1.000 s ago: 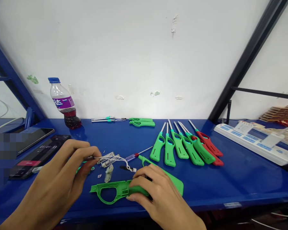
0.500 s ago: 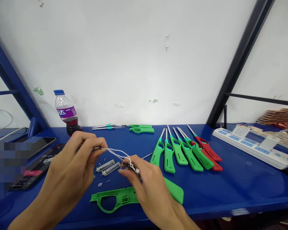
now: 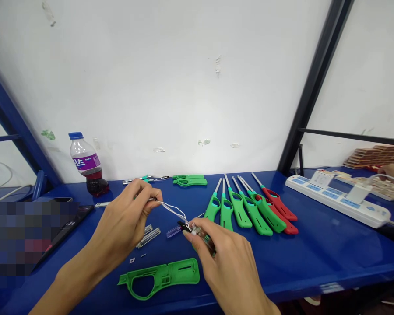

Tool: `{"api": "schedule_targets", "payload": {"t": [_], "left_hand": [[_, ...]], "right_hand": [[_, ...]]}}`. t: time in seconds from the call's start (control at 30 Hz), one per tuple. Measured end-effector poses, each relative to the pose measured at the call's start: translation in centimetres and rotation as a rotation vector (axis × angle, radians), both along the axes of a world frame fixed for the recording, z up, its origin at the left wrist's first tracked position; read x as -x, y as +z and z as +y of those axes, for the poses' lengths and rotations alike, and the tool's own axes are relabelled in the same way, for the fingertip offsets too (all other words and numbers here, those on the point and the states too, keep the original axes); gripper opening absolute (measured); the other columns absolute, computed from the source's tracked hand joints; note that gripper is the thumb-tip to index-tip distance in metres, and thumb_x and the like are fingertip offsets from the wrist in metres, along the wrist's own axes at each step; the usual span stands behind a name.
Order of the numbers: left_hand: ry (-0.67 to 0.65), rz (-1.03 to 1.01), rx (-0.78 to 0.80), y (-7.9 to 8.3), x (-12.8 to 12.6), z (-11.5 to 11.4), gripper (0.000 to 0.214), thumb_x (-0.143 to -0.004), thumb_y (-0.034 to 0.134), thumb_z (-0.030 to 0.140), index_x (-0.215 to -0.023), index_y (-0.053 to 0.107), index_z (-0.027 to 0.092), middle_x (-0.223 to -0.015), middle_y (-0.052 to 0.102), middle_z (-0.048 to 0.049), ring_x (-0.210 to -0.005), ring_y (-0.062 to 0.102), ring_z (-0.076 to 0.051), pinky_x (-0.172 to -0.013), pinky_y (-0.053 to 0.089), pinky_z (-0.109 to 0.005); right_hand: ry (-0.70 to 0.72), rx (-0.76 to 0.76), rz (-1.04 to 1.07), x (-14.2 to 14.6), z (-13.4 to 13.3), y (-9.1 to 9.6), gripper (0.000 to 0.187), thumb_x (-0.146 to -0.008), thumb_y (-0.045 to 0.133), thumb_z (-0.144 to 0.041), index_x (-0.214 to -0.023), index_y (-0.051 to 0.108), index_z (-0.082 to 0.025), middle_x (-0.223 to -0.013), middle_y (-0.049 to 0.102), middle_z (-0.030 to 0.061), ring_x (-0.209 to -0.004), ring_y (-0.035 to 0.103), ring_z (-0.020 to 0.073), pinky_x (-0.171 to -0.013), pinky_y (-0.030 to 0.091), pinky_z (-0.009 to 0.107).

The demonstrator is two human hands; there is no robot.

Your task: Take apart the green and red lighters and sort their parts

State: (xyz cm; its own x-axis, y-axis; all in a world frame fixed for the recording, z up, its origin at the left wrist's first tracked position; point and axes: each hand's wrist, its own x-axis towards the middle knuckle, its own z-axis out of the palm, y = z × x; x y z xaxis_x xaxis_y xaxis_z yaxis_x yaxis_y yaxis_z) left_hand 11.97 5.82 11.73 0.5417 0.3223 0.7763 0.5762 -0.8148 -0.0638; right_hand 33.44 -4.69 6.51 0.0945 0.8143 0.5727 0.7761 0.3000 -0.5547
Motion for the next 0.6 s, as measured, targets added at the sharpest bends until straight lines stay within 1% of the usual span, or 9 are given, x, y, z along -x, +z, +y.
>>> {"api": "schedule_targets", "payload": {"t": [0.1,0.2,0.3,0.37,0.43,0.5,0.53,0.57,0.6], "left_hand": [[-0.024,0.012,0.031,0.2,-0.3,0.2,0.022,-0.115,0.039,0.018,-0.103,0.057,0.022,-0.099,0.061,-0.0027,-0.078,0.059,-0.017,-0.064,0.047,-0.029],[-0.046,0.010,0.066,-0.2,-1.1,0.5,0.021,-0.114,0.039,0.016,-0.103,0.057,0.022,-0.100,0.061,-0.0030,-0.080,0.060,-0.017,-0.067,0.049,-0.030],[-0.058,0.013,0.109,-0.8,-1.7,0.9,0.020,-0.112,0.041,0.015,-0.102,0.057,0.022,-0.100,0.062,-0.0025,-0.083,0.062,-0.017,-0.070,0.051,-0.030],[-0.029,0.011,0.143,-0.8,-1.2,1.5,0.022,-0.112,0.039,0.015,-0.102,0.057,0.022,-0.101,0.062,-0.0021,-0.083,0.062,-0.016,-0.071,0.051,-0.031],[0.057,-0.020,0.176,-0.4,0.2,2.9,0.025,-0.112,0.036,0.014,-0.105,0.059,0.022,-0.103,0.063,-0.0026,-0.080,0.061,-0.016,-0.072,0.051,-0.032],[0.178,-0.065,0.207,0.1,2.1,4.9,0.021,-0.114,0.040,0.023,-0.110,0.060,0.020,-0.105,0.063,-0.0039,-0.087,0.063,-0.018,-0.076,0.053,-0.035],[0.224,-0.059,0.229,0.2,3.1,6.1,0.019,-0.115,0.045,0.026,-0.112,0.062,0.019,-0.106,0.063,-0.0037,-0.089,0.064,-0.019,-0.078,0.055,-0.036],[0.255,-0.029,0.260,0.2,3.8,7.4,0.017,-0.113,0.055,0.031,-0.114,0.064,0.018,-0.107,0.065,-0.0035,-0.092,0.066,-0.019,-0.081,0.057,-0.037],[0.281,0.009,0.291,0.1,4.4,8.7,0.019,-0.110,0.063,0.036,-0.115,0.067,0.018,-0.110,0.068,-0.0041,-0.095,0.068,-0.019,-0.083,0.059,-0.038]], "right_hand": [[0.009,-0.009,0.003,-0.2,-0.3,0.1,0.019,-0.108,0.062,-0.042,-0.105,0.078,-0.033,-0.087,0.083,-0.0039,-0.066,0.076,0.0180,-0.050,0.048,0.024],[0.007,-0.028,-0.006,-0.4,-0.4,0.3,0.019,-0.109,0.060,-0.040,-0.104,0.077,-0.032,-0.081,0.082,-0.0040,-0.060,0.075,0.0177,-0.050,0.047,0.024],[0.008,0.021,-0.032,-1.0,-0.6,0.3,0.024,-0.110,0.058,-0.042,-0.100,0.076,-0.031,-0.070,0.077,-0.0050,-0.051,0.070,0.0174,-0.049,0.047,0.025],[0.000,0.066,-0.055,-1.8,-0.9,0.1,0.029,-0.111,0.055,-0.045,-0.097,0.077,-0.031,-0.071,0.078,-0.0036,-0.054,0.073,0.0196,-0.050,0.049,0.027],[-0.034,0.078,-0.054,-3.0,-1.4,0.0,0.034,-0.109,0.055,-0.050,-0.093,0.078,-0.031,-0.074,0.081,-0.0005,-0.060,0.078,0.0232,-0.053,0.053,0.028],[-0.089,0.064,-0.017,-4.3,-1.8,-0.1,0.038,-0.107,0.057,-0.055,-0.090,0.080,-0.031,-0.075,0.082,0.0022,-0.061,0.079,0.0259,-0.053,0.055,0.030],[-0.114,0.059,0.008,-4.9,-1.9,-0.1,0.039,-0.105,0.058,-0.059,-0.089,0.081,-0.031,-0.073,0.082,0.0027,-0.058,0.078,0.0260,-0.050,0.055,0.030],[-0.140,0.058,0.032,-5.5,-1.9,-0.1,0.041,-0.103,0.059,-0.062,-0.088,0.082,-0.031,-0.071,0.081,0.0027,-0.054,0.075,0.0251,-0.046,0.053,0.030],[-0.160,0.061,0.053,-6.1,-1.8,-0.1,0.043,-0.101,0.060,-0.064,-0.088,0.083,-0.030,-0.070,0.080,0.0022,-0.049,0.072,0.0237,-0.043,0.051,0.030]]}}
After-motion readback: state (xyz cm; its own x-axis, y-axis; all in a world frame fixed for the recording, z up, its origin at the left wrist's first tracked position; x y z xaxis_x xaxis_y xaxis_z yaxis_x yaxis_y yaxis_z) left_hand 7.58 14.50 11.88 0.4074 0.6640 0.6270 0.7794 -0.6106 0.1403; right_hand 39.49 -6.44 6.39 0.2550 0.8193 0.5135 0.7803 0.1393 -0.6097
